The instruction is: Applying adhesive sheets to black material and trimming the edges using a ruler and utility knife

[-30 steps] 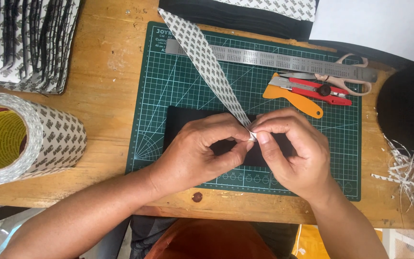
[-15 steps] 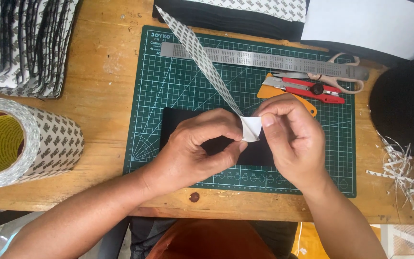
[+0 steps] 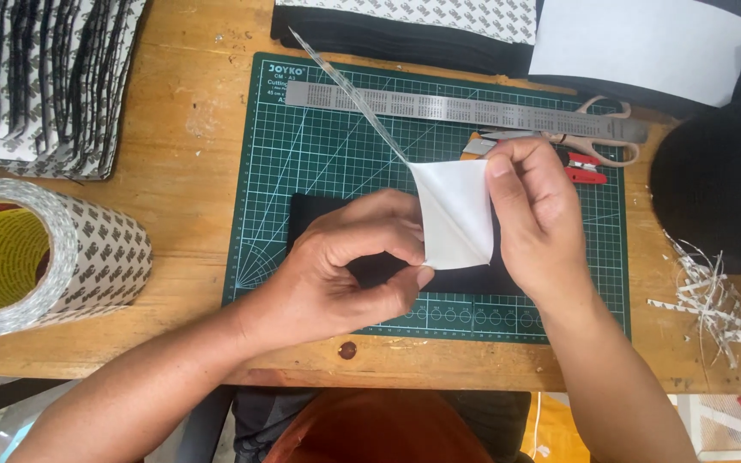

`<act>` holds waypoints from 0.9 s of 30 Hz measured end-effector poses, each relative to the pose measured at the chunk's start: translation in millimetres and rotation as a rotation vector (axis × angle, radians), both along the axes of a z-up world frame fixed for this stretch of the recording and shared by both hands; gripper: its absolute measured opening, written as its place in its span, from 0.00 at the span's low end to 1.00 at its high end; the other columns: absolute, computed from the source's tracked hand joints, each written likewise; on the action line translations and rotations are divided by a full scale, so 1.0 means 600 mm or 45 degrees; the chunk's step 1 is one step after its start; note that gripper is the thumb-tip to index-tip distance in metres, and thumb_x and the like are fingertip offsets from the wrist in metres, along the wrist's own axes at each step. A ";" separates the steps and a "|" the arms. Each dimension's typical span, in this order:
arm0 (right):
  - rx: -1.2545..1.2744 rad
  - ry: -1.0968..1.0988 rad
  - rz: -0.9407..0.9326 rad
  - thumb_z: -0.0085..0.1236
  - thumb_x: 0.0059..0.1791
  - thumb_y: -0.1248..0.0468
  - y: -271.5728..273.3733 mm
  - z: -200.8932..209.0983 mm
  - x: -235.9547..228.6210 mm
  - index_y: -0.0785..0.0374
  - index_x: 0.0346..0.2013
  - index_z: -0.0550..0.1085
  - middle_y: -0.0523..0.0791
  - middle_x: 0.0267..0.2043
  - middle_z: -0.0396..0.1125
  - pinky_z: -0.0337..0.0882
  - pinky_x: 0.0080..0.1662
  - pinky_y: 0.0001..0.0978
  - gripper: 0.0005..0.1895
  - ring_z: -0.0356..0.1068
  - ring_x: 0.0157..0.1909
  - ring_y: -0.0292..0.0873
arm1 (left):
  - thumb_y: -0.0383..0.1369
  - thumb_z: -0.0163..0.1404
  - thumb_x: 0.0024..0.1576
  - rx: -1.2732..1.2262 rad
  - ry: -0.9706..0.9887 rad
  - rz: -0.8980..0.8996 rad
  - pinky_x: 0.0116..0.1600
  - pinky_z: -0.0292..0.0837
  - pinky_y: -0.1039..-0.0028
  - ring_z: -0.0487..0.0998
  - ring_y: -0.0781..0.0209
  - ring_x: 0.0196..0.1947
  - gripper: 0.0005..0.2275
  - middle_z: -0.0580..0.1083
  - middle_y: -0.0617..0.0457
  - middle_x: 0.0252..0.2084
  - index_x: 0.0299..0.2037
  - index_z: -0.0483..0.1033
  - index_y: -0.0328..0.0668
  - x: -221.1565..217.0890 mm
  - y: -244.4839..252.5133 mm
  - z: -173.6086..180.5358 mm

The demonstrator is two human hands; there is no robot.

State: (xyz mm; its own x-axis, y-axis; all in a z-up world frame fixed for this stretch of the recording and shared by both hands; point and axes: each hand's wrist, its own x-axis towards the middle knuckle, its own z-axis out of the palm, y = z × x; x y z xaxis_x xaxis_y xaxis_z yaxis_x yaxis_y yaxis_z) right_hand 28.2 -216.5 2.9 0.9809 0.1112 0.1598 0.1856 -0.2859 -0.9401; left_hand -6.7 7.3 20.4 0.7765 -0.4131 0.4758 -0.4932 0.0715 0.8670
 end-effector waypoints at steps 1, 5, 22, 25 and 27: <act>-0.024 0.022 -0.043 0.44 0.61 0.56 -0.001 0.001 0.003 0.59 0.44 0.66 0.39 0.40 0.64 0.63 0.43 0.23 0.10 0.61 0.40 0.31 | 0.21 0.55 0.60 -0.001 0.007 -0.015 0.51 0.73 0.73 0.78 0.58 0.44 0.05 0.74 0.49 0.46 0.39 0.74 0.41 0.000 0.002 0.004; 0.044 0.112 -0.153 0.45 0.61 0.58 -0.006 0.000 0.013 0.57 0.44 0.67 0.37 0.40 0.65 0.63 0.44 0.21 0.07 0.61 0.41 0.29 | 0.22 0.55 0.59 -0.008 0.026 -0.056 0.50 0.72 0.72 0.77 0.58 0.44 0.05 0.74 0.50 0.44 0.38 0.73 0.42 0.000 0.010 0.010; 0.247 0.343 -0.048 0.52 0.60 0.62 -0.140 0.009 0.091 0.48 0.44 0.69 0.36 0.35 0.64 0.63 0.28 0.21 0.03 0.64 0.31 0.30 | 0.24 0.54 0.62 -0.590 0.458 -0.691 0.63 0.76 0.65 0.76 0.60 0.55 0.09 0.73 0.53 0.53 0.49 0.77 0.52 -0.008 0.075 0.017; 0.262 0.328 -0.096 0.51 0.61 0.67 -0.168 0.018 0.092 0.48 0.36 0.72 0.34 0.37 0.66 0.62 0.31 0.18 0.11 0.64 0.34 0.29 | 0.23 0.53 0.61 -0.732 0.526 -0.780 0.63 0.74 0.58 0.75 0.54 0.55 0.09 0.72 0.48 0.54 0.48 0.78 0.47 -0.012 0.088 0.014; 0.300 0.324 -0.113 0.51 0.61 0.68 -0.187 0.018 0.093 0.49 0.36 0.73 0.35 0.38 0.68 0.63 0.33 0.18 0.11 0.66 0.36 0.30 | 0.24 0.54 0.59 -0.740 0.539 -0.748 0.62 0.72 0.54 0.75 0.53 0.54 0.08 0.72 0.47 0.53 0.46 0.78 0.47 -0.015 0.097 0.009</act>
